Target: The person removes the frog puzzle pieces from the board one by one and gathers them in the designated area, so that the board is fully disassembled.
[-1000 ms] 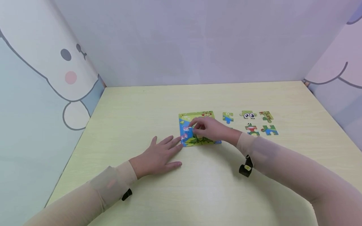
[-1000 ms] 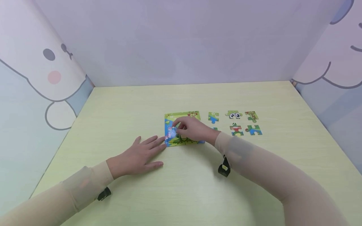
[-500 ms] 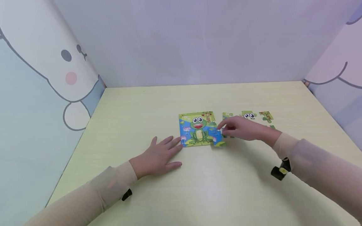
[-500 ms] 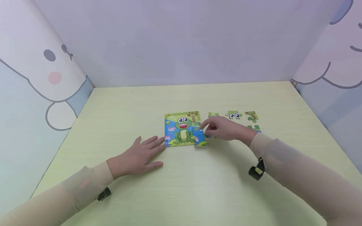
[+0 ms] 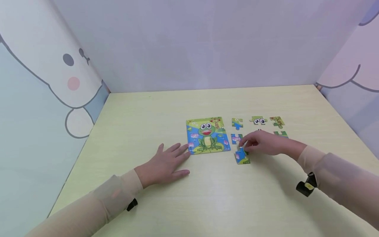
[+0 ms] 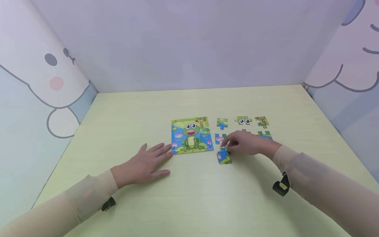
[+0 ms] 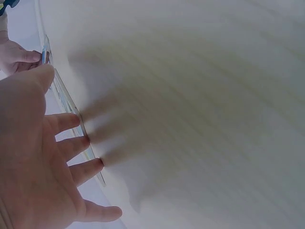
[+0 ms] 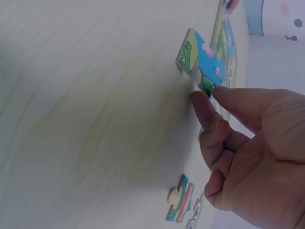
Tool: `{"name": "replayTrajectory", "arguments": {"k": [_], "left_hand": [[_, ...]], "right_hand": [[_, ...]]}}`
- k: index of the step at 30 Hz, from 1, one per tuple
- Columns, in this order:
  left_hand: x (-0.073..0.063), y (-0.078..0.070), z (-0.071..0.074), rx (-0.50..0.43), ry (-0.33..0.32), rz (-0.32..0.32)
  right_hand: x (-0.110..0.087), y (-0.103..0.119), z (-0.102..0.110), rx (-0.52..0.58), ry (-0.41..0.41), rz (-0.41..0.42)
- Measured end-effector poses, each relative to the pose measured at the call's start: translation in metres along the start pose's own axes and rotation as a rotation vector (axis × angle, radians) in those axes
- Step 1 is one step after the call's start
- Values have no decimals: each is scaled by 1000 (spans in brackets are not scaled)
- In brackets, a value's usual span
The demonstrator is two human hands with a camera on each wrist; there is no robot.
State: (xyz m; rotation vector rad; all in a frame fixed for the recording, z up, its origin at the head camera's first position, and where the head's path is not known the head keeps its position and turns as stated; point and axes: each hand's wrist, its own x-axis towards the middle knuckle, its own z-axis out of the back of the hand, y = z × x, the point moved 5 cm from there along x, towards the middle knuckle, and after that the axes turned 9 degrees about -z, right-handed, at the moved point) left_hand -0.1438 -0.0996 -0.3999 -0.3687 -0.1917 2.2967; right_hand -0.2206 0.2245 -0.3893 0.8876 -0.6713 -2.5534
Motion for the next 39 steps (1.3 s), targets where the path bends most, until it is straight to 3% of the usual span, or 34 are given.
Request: {"name": "replayTrajectory", "arguments": {"k": [7, 13, 19, 27, 39], "left_hand": [[0, 1, -1, -6, 5, 4], [-1, 1, -1, -4, -4, 0], [0, 1, -1, 1, -11, -6], [1, 1, 1, 11, -18, -13], [1, 3, -1, 5, -7, -9]], "right_hand": [[-2, 7, 10, -75, -100, 36], [9, 24, 10, -75, -136, 36], [26, 46, -1, -96, -148, 9], [48, 76, -16, -173, -154, 54], [67, 82, -25, -226, -126, -41]]}}
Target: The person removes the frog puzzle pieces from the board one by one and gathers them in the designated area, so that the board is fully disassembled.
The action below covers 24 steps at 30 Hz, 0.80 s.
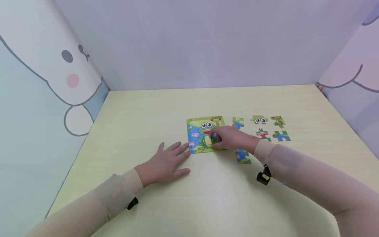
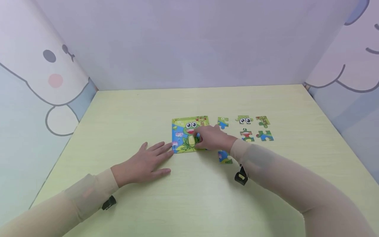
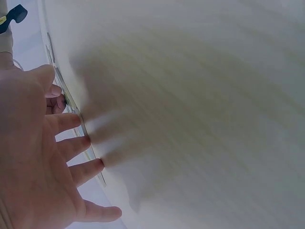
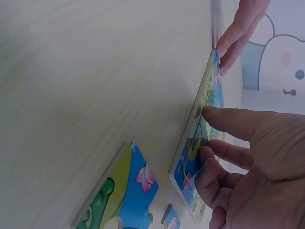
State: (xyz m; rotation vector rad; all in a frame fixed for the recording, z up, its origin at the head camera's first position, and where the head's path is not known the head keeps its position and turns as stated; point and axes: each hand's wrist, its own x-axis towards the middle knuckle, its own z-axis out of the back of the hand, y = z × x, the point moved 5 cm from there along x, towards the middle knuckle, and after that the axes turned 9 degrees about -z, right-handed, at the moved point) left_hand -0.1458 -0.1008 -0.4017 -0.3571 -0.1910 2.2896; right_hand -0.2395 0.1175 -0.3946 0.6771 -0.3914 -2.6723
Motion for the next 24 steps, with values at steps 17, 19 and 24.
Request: {"name": "replayTrajectory", "arguments": {"k": [17, 19, 24], "left_hand": [[0, -1, 1, -8, 2, 8], [0, -1, 1, -5, 0, 8], [0, -1, 0, 4, -1, 7]], "right_hand": [[-1, 5, 1, -25, 38, -38], [-1, 6, 1, -25, 38, -36], [0, 5, 0, -15, 32, -35]]}}
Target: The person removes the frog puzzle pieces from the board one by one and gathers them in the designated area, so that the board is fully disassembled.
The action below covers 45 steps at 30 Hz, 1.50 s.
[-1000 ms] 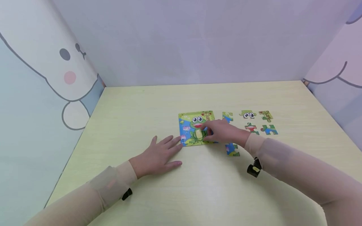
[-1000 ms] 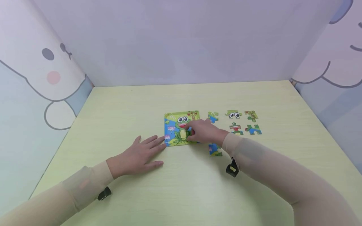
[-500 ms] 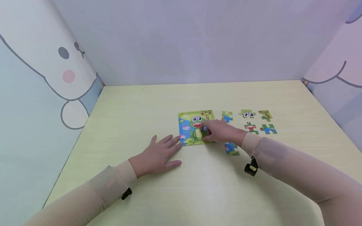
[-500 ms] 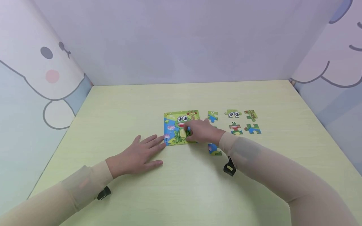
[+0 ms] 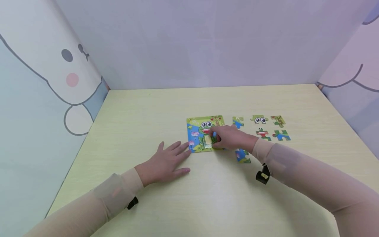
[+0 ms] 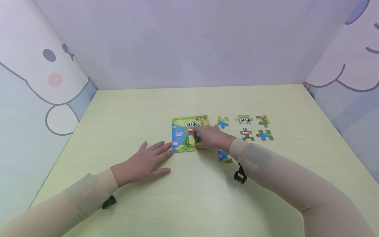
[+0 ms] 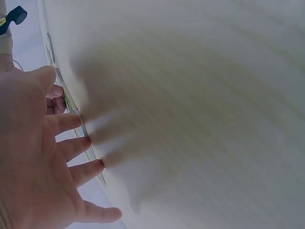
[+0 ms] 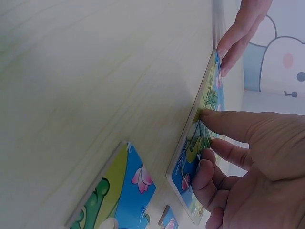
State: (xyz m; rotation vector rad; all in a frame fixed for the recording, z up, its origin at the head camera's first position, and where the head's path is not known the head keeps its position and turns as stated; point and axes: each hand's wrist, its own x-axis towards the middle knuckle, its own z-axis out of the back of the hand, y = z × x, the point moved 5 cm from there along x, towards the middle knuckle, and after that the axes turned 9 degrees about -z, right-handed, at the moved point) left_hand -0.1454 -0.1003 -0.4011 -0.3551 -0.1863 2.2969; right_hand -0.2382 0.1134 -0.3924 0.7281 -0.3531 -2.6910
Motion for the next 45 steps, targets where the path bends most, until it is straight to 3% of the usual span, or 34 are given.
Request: {"name": "replayTrajectory", "arguments": {"k": [13, 34, 45], "left_hand": [[0, 0, 0, 1, 7, 5], [2, 0, 0, -4, 2, 13], [1, 0, 1, -4, 2, 7]], "right_hand": [[0, 0, 1, 15, -2, -2], [-6, -3, -2, 51, -129, 104], [-12, -12, 1, 224, -74, 184]]}}
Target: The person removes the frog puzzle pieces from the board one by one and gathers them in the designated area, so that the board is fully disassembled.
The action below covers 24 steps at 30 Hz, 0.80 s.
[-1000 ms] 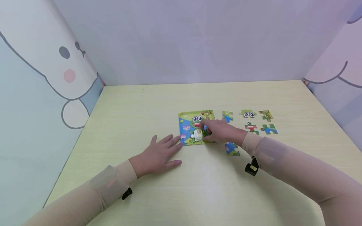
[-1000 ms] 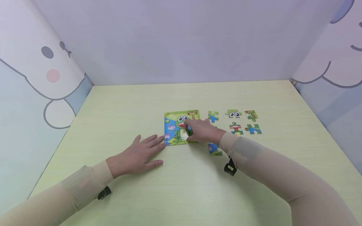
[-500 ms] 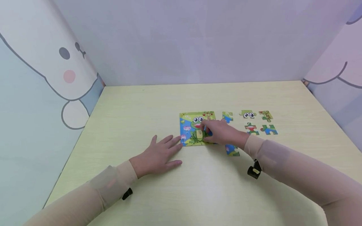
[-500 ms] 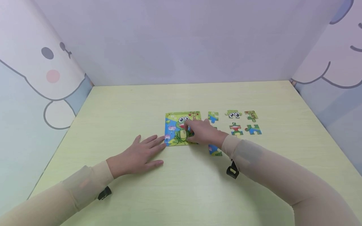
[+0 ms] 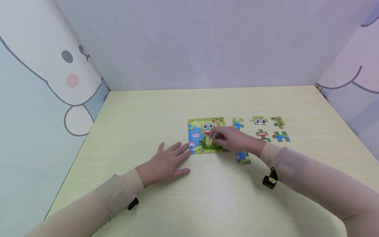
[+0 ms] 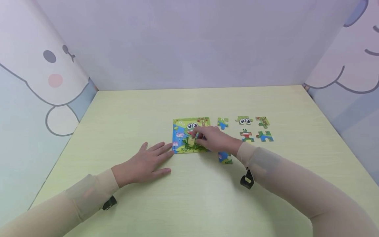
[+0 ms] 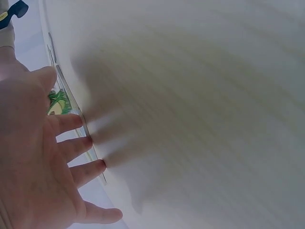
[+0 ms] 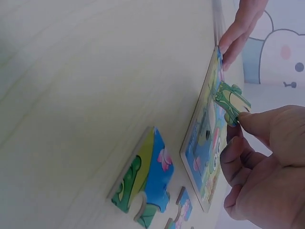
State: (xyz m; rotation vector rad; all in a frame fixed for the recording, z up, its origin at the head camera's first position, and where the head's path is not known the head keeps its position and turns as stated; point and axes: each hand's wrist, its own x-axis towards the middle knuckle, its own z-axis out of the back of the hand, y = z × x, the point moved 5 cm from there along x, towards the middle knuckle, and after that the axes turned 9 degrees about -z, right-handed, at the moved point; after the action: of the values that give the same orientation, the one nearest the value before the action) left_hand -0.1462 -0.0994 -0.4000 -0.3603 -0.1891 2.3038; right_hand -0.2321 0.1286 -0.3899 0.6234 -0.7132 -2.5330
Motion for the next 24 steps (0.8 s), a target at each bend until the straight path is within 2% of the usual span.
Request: {"name": "replayTrajectory", "arguments": {"k": [3, 7, 17, 24], "left_hand": [[0, -1, 0, -2, -3, -9], [0, -1, -1, 1, -4, -13], [-1, -1, 1, 13, -18, -10], [-2, 0, 0, 4, -8, -6]], "right_hand": [[-6, -7, 8, 53, 29, -2], [-19, -22, 23, 65, 56, -28], [-60, -76, 56, -29, 139, -126], [-79, -106, 59, -69, 203, -173]]}}
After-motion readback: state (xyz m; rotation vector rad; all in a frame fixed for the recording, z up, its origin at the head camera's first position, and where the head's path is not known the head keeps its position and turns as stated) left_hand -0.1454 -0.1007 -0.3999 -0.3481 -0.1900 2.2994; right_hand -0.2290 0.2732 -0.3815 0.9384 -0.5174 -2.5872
